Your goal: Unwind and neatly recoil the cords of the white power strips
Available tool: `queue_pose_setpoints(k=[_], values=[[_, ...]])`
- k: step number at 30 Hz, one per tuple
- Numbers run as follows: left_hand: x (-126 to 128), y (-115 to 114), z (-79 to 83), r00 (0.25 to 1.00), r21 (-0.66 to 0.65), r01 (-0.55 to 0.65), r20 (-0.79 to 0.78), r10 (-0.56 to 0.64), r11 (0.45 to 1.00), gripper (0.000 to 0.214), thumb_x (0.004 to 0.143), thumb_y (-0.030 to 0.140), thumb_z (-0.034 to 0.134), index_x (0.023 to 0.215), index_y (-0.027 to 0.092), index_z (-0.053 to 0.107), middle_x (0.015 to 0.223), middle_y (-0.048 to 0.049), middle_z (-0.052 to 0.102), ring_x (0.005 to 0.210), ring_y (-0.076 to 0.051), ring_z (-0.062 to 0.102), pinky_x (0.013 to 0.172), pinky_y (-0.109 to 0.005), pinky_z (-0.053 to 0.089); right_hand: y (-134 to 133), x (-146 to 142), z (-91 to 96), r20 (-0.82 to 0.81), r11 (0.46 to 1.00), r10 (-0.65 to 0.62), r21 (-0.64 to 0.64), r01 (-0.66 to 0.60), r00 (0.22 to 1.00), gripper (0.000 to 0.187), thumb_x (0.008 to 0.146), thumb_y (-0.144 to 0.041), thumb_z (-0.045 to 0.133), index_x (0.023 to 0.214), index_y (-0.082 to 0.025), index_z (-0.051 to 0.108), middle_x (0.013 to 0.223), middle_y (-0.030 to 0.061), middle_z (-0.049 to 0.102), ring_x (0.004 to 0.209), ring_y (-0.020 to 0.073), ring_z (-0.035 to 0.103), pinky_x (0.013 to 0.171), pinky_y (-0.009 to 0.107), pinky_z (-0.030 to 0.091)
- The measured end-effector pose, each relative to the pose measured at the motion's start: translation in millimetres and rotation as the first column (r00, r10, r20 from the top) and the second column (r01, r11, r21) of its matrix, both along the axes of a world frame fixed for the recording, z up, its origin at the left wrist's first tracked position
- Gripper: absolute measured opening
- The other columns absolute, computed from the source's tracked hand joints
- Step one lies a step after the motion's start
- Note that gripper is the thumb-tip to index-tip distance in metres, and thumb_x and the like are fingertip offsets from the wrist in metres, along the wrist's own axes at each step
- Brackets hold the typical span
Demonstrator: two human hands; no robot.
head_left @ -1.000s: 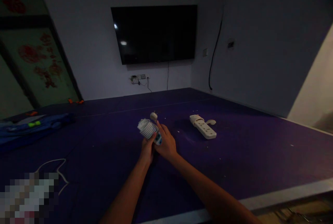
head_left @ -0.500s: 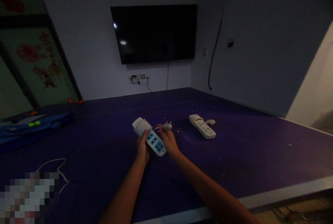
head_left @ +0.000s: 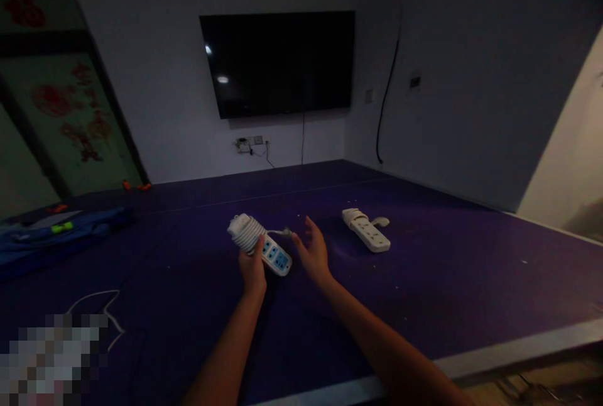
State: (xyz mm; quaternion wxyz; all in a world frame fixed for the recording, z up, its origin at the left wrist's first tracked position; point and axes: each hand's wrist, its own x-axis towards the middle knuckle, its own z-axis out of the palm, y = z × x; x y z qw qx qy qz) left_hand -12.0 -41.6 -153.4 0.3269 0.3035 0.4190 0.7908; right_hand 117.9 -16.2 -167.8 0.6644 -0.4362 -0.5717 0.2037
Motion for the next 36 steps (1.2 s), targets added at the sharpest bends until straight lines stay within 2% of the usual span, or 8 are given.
queue_pose_setpoints(k=[3, 7, 10, 13, 19, 23, 28, 36], values=[[-2, -3, 1.7, 0.988, 0.081, -0.049, -0.140, 0.060, 0.996, 0.050, 0.062, 0.046, 0.072, 0.099, 0.015, 0.061, 0.096, -0.0085, 0.067, 0.090, -0.022, 0.064, 0.078, -0.031, 0.049, -15, -5, 6.8, 0.371, 0.970, 0.149, 0.124, -0.207, 0.917, 0.045, 0.079, -0.038, 0.057, 0.122, -0.022, 0.054, 0.118, 0.0098, 0.060, 0.106, 0.0225, 0.056, 0.093, 0.040, 0.043], [0, -7, 6.3, 0.983, 0.126, -0.011, -0.180, 0.034, 0.992, 0.055, 0.064, 0.047, 0.071, 0.106, 0.015, 0.057, 0.106, -0.0104, 0.065, 0.096, -0.023, 0.062, 0.082, -0.033, 0.048, -26, -15, 9.9, 0.660, 0.947, 0.164, 0.103, -0.305, 0.734, 0.074, 0.069, -0.023, 0.064, 0.138, -0.022, 0.036, 0.134, 0.0107, 0.048, 0.122, 0.0252, 0.044, 0.100, 0.042, 0.037], [7, -12, 9.2, 0.985, 0.131, 0.048, -0.172, -0.025, 0.990, 0.057, 0.064, 0.047, 0.071, 0.109, 0.016, 0.056, 0.110, -0.0114, 0.064, 0.099, -0.023, 0.061, 0.085, -0.033, 0.047, -24, -15, 7.9, 0.717, 0.971, 0.114, 0.066, -0.230, 0.688, 0.082, 0.068, -0.014, 0.059, 0.142, -0.025, 0.026, 0.133, 0.0106, 0.045, 0.122, 0.0244, 0.043, 0.099, 0.042, 0.038], [13, -15, 9.5, 0.975, 0.127, 0.128, -0.198, -0.101, 0.984, 0.062, 0.062, 0.047, 0.073, 0.113, 0.017, 0.054, 0.113, -0.0117, 0.062, 0.103, -0.025, 0.059, 0.088, -0.034, 0.046, -19, -10, 6.3, 0.703, 0.980, 0.072, 0.084, -0.183, 0.707, 0.084, 0.068, -0.012, 0.056, 0.144, -0.026, 0.021, 0.128, 0.0099, 0.045, 0.112, 0.0212, 0.050, 0.092, 0.035, 0.045], [15, -10, 0.1, 0.949, 0.141, 0.169, -0.290, -0.122, 0.975, 0.068, 0.067, 0.050, 0.068, 0.122, 0.020, 0.043, 0.125, -0.0127, 0.052, 0.115, -0.023, 0.051, 0.098, -0.034, 0.039, -16, 2, 9.4, 0.680, 0.952, -0.156, 0.297, -0.075, 0.717, 0.076, 0.075, -0.015, 0.053, 0.144, -0.027, 0.024, 0.120, 0.0098, 0.050, 0.104, 0.0225, 0.054, 0.085, 0.036, 0.048], [11, -9, -1.8, 0.900, 0.143, 0.010, -0.432, 0.053, 0.990, 0.060, 0.074, 0.054, 0.058, 0.122, 0.021, 0.043, 0.129, -0.0136, 0.039, 0.115, -0.022, 0.049, 0.096, -0.034, 0.041, -13, 4, 8.6, 0.594, 0.929, -0.289, 0.363, 0.071, 0.750, 0.063, 0.081, -0.022, 0.051, 0.141, -0.024, 0.032, 0.119, 0.0121, 0.052, 0.103, 0.0249, 0.053, 0.085, 0.039, 0.047], [3, -13, 1.1, 0.743, 0.112, -0.229, -0.622, 0.248, 0.967, 0.044, 0.079, 0.054, 0.051, 0.107, 0.019, 0.053, 0.119, -0.0127, 0.039, 0.107, -0.023, 0.050, 0.092, -0.039, 0.043, -7, 7, 4.5, 0.557, 0.913, -0.365, 0.371, 0.170, 0.746, 0.056, 0.081, -0.016, 0.049, 0.135, -0.024, 0.042, 0.121, 0.0118, 0.050, 0.111, 0.0261, 0.047, 0.092, 0.043, 0.043], [-21, 1, -4.3, 0.625, 0.149, -0.530, -0.596, 0.504, 0.835, 0.042, 0.080, 0.050, 0.053, 0.107, 0.019, 0.050, 0.117, -0.0116, 0.032, 0.109, -0.024, 0.044, 0.096, -0.043, 0.039, -4, 14, 5.5, 0.721, 0.886, -0.401, 0.462, 0.040, 0.564, 0.060, 0.077, -0.004, 0.044, 0.132, -0.028, 0.047, 0.123, 0.0082, 0.051, 0.118, 0.0244, 0.041, 0.105, 0.051, 0.028]])
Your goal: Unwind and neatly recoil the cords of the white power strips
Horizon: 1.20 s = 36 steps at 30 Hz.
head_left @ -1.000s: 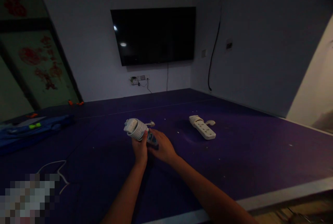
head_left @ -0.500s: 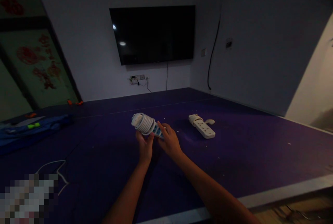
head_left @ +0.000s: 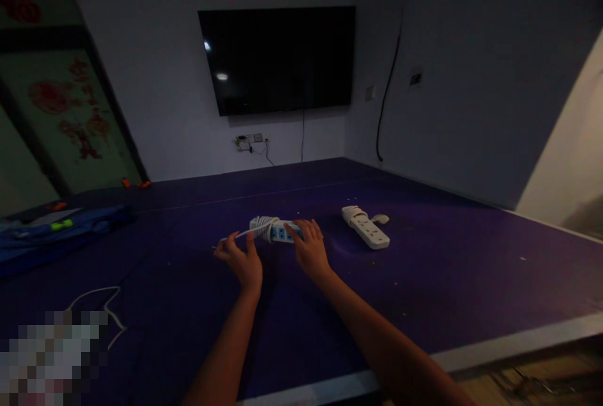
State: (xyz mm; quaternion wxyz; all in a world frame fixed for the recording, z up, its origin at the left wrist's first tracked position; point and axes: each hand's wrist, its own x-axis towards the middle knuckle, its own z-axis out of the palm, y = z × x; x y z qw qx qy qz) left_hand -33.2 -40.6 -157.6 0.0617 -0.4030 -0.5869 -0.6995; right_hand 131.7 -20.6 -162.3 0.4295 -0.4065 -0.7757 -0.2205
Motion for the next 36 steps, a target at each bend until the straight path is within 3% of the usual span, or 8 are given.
queue_pose_setpoints(k=[6, 14, 18, 22, 25, 28, 32, 36], values=[[-30, 9, 0.0, 0.980, -0.057, -0.127, 0.144, 0.134, 0.990, 0.043, 0.076, 0.050, 0.057, 0.103, 0.016, 0.053, 0.113, -0.0119, 0.034, 0.104, -0.023, 0.046, 0.094, -0.041, 0.040, 5, 12, 2.1, 0.178, 0.989, 0.134, 0.040, -0.143, 0.975, 0.063, 0.078, 0.000, 0.042, 0.132, -0.032, 0.046, 0.125, 0.0038, 0.052, 0.123, 0.0216, 0.039, 0.109, 0.050, 0.024], [-34, 15, -7.8, 0.992, -0.163, -0.034, 0.111, 0.052, 0.986, 0.044, 0.073, 0.049, 0.061, 0.105, 0.018, 0.057, 0.113, -0.0115, 0.037, 0.107, -0.026, 0.047, 0.091, -0.042, 0.041, 8, 17, -1.1, -0.076, 0.994, -0.021, 0.106, 0.029, 0.997, 0.057, 0.084, -0.011, 0.043, 0.137, -0.030, 0.039, 0.131, 0.0070, 0.048, 0.125, 0.0246, 0.038, 0.104, 0.048, 0.031], [-29, 16, -12.1, 0.999, -0.281, 0.050, 0.032, -0.043, 0.958, 0.047, 0.072, 0.049, 0.061, 0.104, 0.015, 0.060, 0.106, -0.0131, 0.044, 0.106, -0.030, 0.048, 0.093, -0.045, 0.038, 8, 19, 1.7, -0.186, 0.987, -0.094, 0.114, 0.117, 0.978, 0.055, 0.085, -0.020, 0.045, 0.140, -0.023, 0.035, 0.129, 0.0121, 0.048, 0.120, 0.0265, 0.041, 0.098, 0.043, 0.036], [-24, 13, -12.9, 0.980, -0.350, 0.084, -0.139, -0.141, 0.933, 0.039, 0.072, 0.045, 0.059, 0.093, 0.013, 0.065, 0.092, -0.0138, 0.052, 0.105, -0.033, 0.049, 0.093, -0.047, 0.036, 7, 20, 4.4, -0.201, 0.983, -0.150, 0.074, 0.168, 0.968, 0.059, 0.083, -0.025, 0.048, 0.140, -0.023, 0.035, 0.126, 0.0116, 0.050, 0.114, 0.0276, 0.043, 0.094, 0.042, 0.035], [-18, 9, -7.8, 0.967, -0.300, 0.141, -0.161, -0.196, 0.944, 0.030, 0.074, 0.043, 0.057, 0.081, 0.016, 0.067, 0.085, -0.0126, 0.057, 0.097, -0.031, 0.053, 0.092, -0.047, 0.036, 8, 19, 2.7, -0.207, 0.980, -0.175, 0.058, 0.191, 0.962, 0.059, 0.081, -0.027, 0.050, 0.139, -0.025, 0.037, 0.123, 0.0106, 0.051, 0.112, 0.0280, 0.043, 0.095, 0.045, 0.033], [-9, 5, -0.4, 0.937, -0.184, 0.312, -0.102, -0.334, 0.932, 0.027, 0.077, 0.044, 0.055, 0.068, 0.021, 0.066, 0.076, -0.0094, 0.061, 0.088, -0.027, 0.056, 0.092, -0.043, 0.037, 13, 18, -1.9, -0.231, 0.982, -0.168, 0.051, 0.185, 0.958, 0.058, 0.081, -0.027, 0.051, 0.138, -0.025, 0.038, 0.119, 0.0103, 0.052, 0.110, 0.0272, 0.044, 0.099, 0.048, 0.028], [5, 1, 3.4, 0.835, -0.149, 0.495, -0.194, -0.516, 0.856, 0.019, 0.071, 0.042, 0.064, 0.078, 0.024, 0.069, 0.086, -0.0080, 0.067, 0.091, -0.026, 0.057, 0.092, -0.039, 0.038, 20, 21, -8.0, -0.225, 0.983, -0.169, 0.026, 0.179, 0.960, 0.053, 0.083, -0.026, 0.050, 0.135, -0.023, 0.042, 0.117, 0.0109, 0.052, 0.110, 0.0262, 0.044, 0.100, 0.048, 0.029], [12, 1, -2.0, 0.780, -0.211, 0.503, -0.305, -0.546, 0.838, 0.027, 0.063, 0.039, 0.073, 0.086, 0.025, 0.069, 0.089, -0.0082, 0.067, 0.091, -0.027, 0.057, 0.092, -0.041, 0.037, 21, 22, -10.2, -0.154, 0.988, -0.149, 0.018, 0.153, 0.977, 0.049, 0.082, -0.024, 0.051, 0.131, -0.023, 0.047, 0.119, 0.0105, 0.052, 0.111, 0.0269, 0.043, 0.100, 0.047, 0.030]])
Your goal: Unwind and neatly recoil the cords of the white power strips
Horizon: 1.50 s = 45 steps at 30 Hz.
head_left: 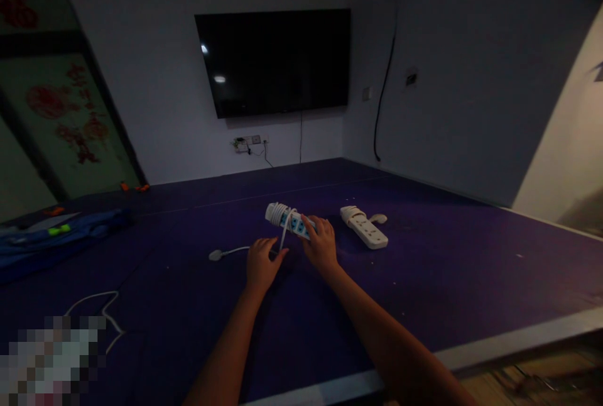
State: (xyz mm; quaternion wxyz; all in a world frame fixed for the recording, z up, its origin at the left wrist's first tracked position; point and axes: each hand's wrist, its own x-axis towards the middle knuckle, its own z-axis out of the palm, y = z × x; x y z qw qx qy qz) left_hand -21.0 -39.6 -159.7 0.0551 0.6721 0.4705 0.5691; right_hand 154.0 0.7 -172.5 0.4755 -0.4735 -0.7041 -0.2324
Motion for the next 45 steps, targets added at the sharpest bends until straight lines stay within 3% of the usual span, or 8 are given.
queue_pose_setpoints(k=[10, 16, 21, 25, 28, 34, 40, 45], values=[[-8, 0, 1.6, 0.976, -0.026, -0.159, 0.145, 0.161, 0.987, 0.020, 0.080, 0.035, 0.052, 0.067, 0.022, 0.059, 0.064, -0.0038, 0.057, 0.066, -0.019, 0.054, 0.072, -0.029, 0.039, -8, -4, 6.8, 0.161, 0.995, 0.102, -0.007, -0.102, 0.982, 0.054, 0.081, -0.013, 0.047, 0.132, -0.028, 0.046, 0.125, 0.0070, 0.052, 0.119, 0.0253, 0.039, 0.105, 0.047, 0.027], [-44, 8, 2.4, 0.807, -0.147, -0.529, 0.219, 0.549, 0.836, 0.026, 0.085, 0.033, 0.039, 0.076, 0.018, 0.059, 0.065, -0.0033, 0.059, 0.065, -0.018, 0.056, 0.065, -0.028, 0.040, -8, -1, 9.4, 0.304, 0.974, 0.165, 0.100, -0.204, 0.938, 0.055, 0.080, -0.008, 0.049, 0.129, -0.032, 0.049, 0.126, 0.0032, 0.053, 0.119, 0.0226, 0.041, 0.107, 0.047, 0.024], [-66, 17, -7.0, 0.749, -0.253, -0.588, 0.188, 0.635, 0.768, 0.028, 0.083, 0.026, 0.038, 0.071, 0.015, 0.061, 0.064, -0.0075, 0.060, 0.063, -0.021, 0.058, 0.063, -0.032, 0.043, -12, -2, 13.5, 0.271, 0.954, 0.125, 0.232, -0.190, 0.955, 0.045, 0.086, -0.018, 0.051, 0.129, -0.032, 0.050, 0.124, 0.0040, 0.055, 0.117, 0.0212, 0.044, 0.104, 0.042, 0.030], [-61, 14, -6.5, 0.759, -0.236, -0.607, 0.109, 0.642, 0.758, 0.027, 0.081, 0.020, 0.041, 0.092, 0.012, 0.065, 0.089, -0.0155, 0.066, 0.087, -0.026, 0.061, 0.077, -0.038, 0.045, -18, -2, 17.5, 0.172, 0.956, 0.096, 0.257, -0.139, 0.980, 0.045, 0.086, -0.033, 0.052, 0.130, -0.025, 0.050, 0.123, 0.0086, 0.056, 0.112, 0.0224, 0.048, 0.098, 0.039, 0.035], [-47, 5, -0.9, 0.726, -0.032, -0.684, -0.119, 0.677, 0.728, 0.037, 0.079, 0.015, 0.044, 0.112, 0.016, 0.060, 0.119, -0.0166, 0.058, 0.117, -0.031, 0.047, 0.095, -0.050, 0.035, -21, -3, 20.2, 0.115, 0.957, 0.072, 0.271, -0.101, 0.991, 0.046, 0.085, -0.040, 0.053, 0.127, -0.021, 0.053, 0.119, 0.0100, 0.058, 0.106, 0.0226, 0.051, 0.093, 0.036, 0.037], [-15, -9, 2.2, 0.727, 0.270, -0.428, -0.464, 0.506, 0.863, 0.042, 0.080, 0.022, 0.050, 0.122, 0.015, 0.052, 0.125, -0.0137, 0.056, 0.130, -0.031, 0.035, 0.108, -0.060, 0.008, -26, -8, 20.4, 0.100, 0.958, 0.020, 0.282, -0.048, 0.995, 0.045, 0.085, -0.040, 0.052, 0.126, -0.022, 0.054, 0.117, 0.0091, 0.059, 0.103, 0.0226, 0.051, 0.091, 0.035, 0.036], [1, -9, -4.5, 0.768, 0.335, -0.195, -0.532, 0.356, 0.922, 0.037, 0.085, 0.040, 0.048, 0.113, 0.017, 0.056, 0.113, -0.0116, 0.064, 0.114, -0.028, 0.051, 0.105, -0.051, 0.027, -28, -11, 18.7, 0.099, 0.966, 0.035, 0.251, -0.059, 0.995, 0.046, 0.085, -0.041, 0.052, 0.126, -0.021, 0.053, 0.117, 0.0092, 0.059, 0.103, 0.0225, 0.051, 0.088, 0.034, 0.038], [1, -14, -0.8, 0.768, 0.397, -0.149, -0.530, 0.359, 0.906, 0.025, 0.090, 0.031, 0.041, 0.085, 0.017, 0.060, 0.078, -0.0084, 0.065, 0.079, -0.020, 0.059, 0.075, -0.033, 0.043, -29, -13, 17.4, 0.133, 0.968, 0.042, 0.241, -0.074, 0.990, 0.044, 0.085, -0.037, 0.052, 0.127, -0.023, 0.053, 0.120, 0.0082, 0.058, 0.105, 0.0225, 0.051, 0.091, 0.036, 0.036]])
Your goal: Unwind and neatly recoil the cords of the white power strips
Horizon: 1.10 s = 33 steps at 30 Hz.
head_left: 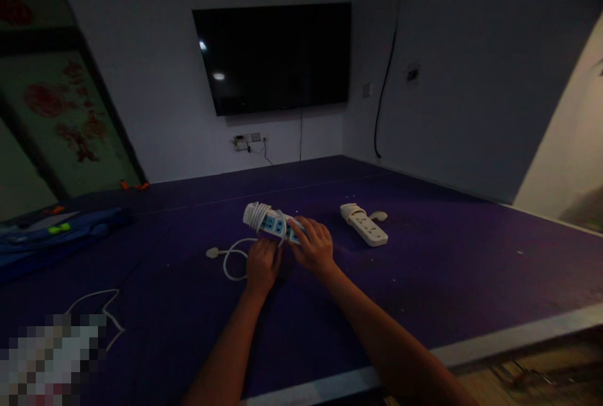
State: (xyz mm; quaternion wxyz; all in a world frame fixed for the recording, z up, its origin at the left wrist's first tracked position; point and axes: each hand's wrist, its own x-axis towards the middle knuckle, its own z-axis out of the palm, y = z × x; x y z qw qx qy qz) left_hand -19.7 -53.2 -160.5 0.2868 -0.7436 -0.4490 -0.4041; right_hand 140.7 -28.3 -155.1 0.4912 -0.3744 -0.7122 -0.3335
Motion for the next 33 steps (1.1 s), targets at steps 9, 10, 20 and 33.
queue_pose_setpoints(k=[9, 10, 20, 33], values=[[-24, -1, 13.3, 0.811, -0.044, -0.337, 0.495, 0.313, 0.940, 0.034, 0.092, 0.037, 0.034, 0.069, 0.018, 0.051, 0.063, -0.0042, 0.055, 0.062, -0.017, 0.050, 0.059, -0.027, 0.031, 14, 8, -2.9, 0.146, 0.999, 0.030, 0.005, -0.031, 0.989, 0.043, 0.087, -0.017, 0.048, 0.129, -0.028, 0.051, 0.124, 0.0039, 0.057, 0.117, 0.0211, 0.046, 0.101, 0.039, 0.035], [-31, 1, 15.0, 0.754, -0.090, -0.367, 0.554, 0.353, 0.926, 0.035, 0.091, 0.039, 0.034, 0.070, 0.018, 0.052, 0.063, -0.0043, 0.056, 0.061, -0.017, 0.050, 0.058, -0.027, 0.030, 15, 10, -2.8, 0.171, 0.999, 0.045, 0.015, -0.048, 0.984, 0.043, 0.088, -0.016, 0.047, 0.128, -0.029, 0.051, 0.124, 0.0034, 0.057, 0.117, 0.0204, 0.046, 0.102, 0.039, 0.035], [-68, 14, 1.9, 0.621, -0.400, -0.390, 0.551, 0.557, 0.829, 0.043, 0.087, 0.043, 0.038, 0.097, 0.012, 0.066, 0.076, -0.0134, 0.064, 0.069, -0.025, 0.057, 0.059, -0.033, 0.036, 14, 9, -3.1, -0.022, 0.999, 0.022, 0.030, -0.022, 1.000, 0.042, 0.087, -0.030, 0.051, 0.129, -0.023, 0.051, 0.121, 0.0093, 0.056, 0.114, 0.0233, 0.047, 0.094, 0.038, 0.042], [-26, 6, 6.9, 0.973, -0.010, -0.179, 0.149, 0.179, 0.984, 0.043, 0.079, 0.051, 0.054, 0.106, 0.019, 0.064, 0.118, -0.0140, 0.059, 0.116, -0.030, 0.048, 0.096, -0.046, 0.036, 12, 5, -5.4, -0.046, 0.998, -0.060, -0.022, 0.059, 0.997, 0.044, 0.086, -0.039, 0.052, 0.126, -0.020, 0.053, 0.117, 0.0095, 0.059, 0.107, 0.0233, 0.049, 0.088, 0.033, 0.038]])
